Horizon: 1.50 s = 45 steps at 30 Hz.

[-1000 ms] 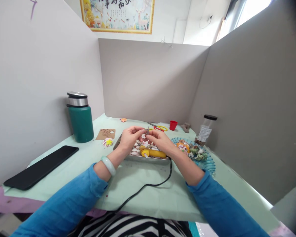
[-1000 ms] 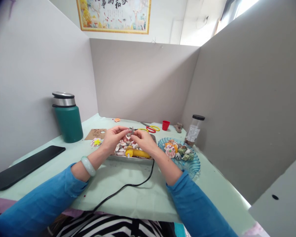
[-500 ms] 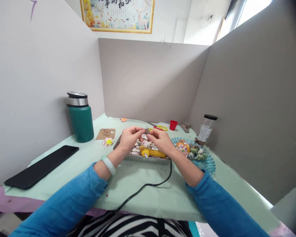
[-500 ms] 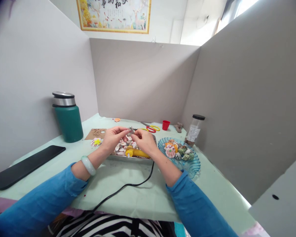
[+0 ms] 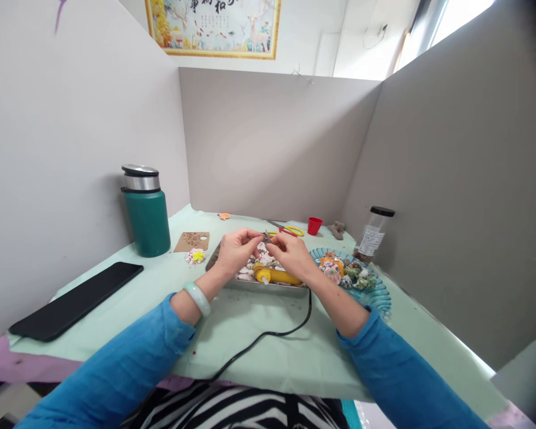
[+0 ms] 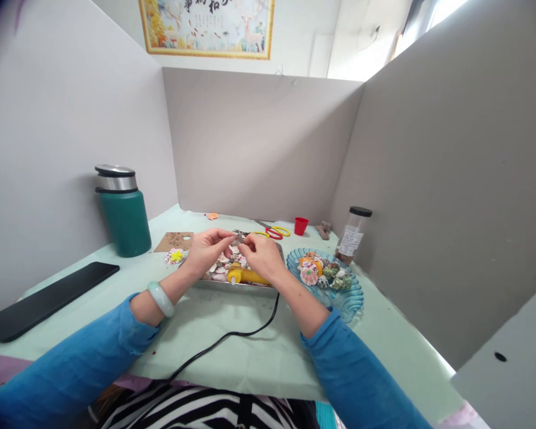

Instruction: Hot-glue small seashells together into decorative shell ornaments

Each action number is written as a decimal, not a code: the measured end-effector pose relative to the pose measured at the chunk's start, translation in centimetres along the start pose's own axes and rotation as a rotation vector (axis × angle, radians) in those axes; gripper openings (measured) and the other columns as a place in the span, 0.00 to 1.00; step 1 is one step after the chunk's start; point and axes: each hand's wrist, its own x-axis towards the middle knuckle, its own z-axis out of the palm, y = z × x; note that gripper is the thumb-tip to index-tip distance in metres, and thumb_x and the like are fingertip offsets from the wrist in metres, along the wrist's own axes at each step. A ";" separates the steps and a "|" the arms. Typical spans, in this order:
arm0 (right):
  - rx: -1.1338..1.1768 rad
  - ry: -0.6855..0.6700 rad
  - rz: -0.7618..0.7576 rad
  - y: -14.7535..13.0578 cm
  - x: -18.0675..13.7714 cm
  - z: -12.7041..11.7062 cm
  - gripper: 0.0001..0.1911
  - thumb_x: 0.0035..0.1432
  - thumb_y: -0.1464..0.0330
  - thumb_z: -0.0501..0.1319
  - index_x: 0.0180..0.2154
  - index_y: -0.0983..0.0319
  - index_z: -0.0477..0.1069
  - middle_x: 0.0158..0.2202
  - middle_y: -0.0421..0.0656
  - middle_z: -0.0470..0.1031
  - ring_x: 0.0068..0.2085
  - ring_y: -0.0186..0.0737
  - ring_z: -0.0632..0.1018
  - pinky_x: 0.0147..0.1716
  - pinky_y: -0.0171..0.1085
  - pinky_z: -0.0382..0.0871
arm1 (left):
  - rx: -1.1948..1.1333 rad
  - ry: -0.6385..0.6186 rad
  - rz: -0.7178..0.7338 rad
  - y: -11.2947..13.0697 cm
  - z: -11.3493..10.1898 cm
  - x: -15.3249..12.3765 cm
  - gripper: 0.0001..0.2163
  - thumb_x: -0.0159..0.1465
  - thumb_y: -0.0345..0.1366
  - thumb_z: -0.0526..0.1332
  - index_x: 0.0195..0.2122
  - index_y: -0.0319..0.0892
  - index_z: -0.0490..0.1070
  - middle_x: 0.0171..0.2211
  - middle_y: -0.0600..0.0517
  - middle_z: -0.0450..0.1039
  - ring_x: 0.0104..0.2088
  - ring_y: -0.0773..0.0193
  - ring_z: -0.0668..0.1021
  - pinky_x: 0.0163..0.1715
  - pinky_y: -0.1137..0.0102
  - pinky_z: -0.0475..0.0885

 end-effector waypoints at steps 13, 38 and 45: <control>-0.081 0.016 -0.048 0.4 0.0 0.4 0.08 0.55 0.65 0.55 0.26 0.61 0.65 0.23 0.37 0.69 0.24 0.33 0.67 0.26 0.33 0.55 | 0.057 0.001 0.013 0.0 0.0 -0.1 0.10 0.56 0.41 0.61 0.33 0.39 0.74 0.16 0.54 0.70 0.18 0.68 0.72 0.19 0.75 0.63; -0.006 -0.011 -0.038 0.1 0.0 0.1 0.13 0.56 0.64 0.53 0.22 0.61 0.64 0.20 0.36 0.65 0.24 0.33 0.66 0.25 0.33 0.54 | -0.125 0.003 -0.041 0.2 0.2 0.1 0.11 0.55 0.41 0.63 0.33 0.38 0.72 0.17 0.53 0.71 0.20 0.67 0.73 0.22 0.73 0.65; 0.010 -0.044 -0.040 -0.2 0.0 -0.1 0.13 0.58 0.66 0.50 0.23 0.61 0.63 0.22 0.37 0.65 0.26 0.34 0.67 0.26 0.33 0.54 | -0.089 -0.001 -0.036 0.2 0.1 0.1 0.11 0.55 0.42 0.63 0.32 0.38 0.73 0.16 0.53 0.71 0.19 0.67 0.72 0.21 0.73 0.64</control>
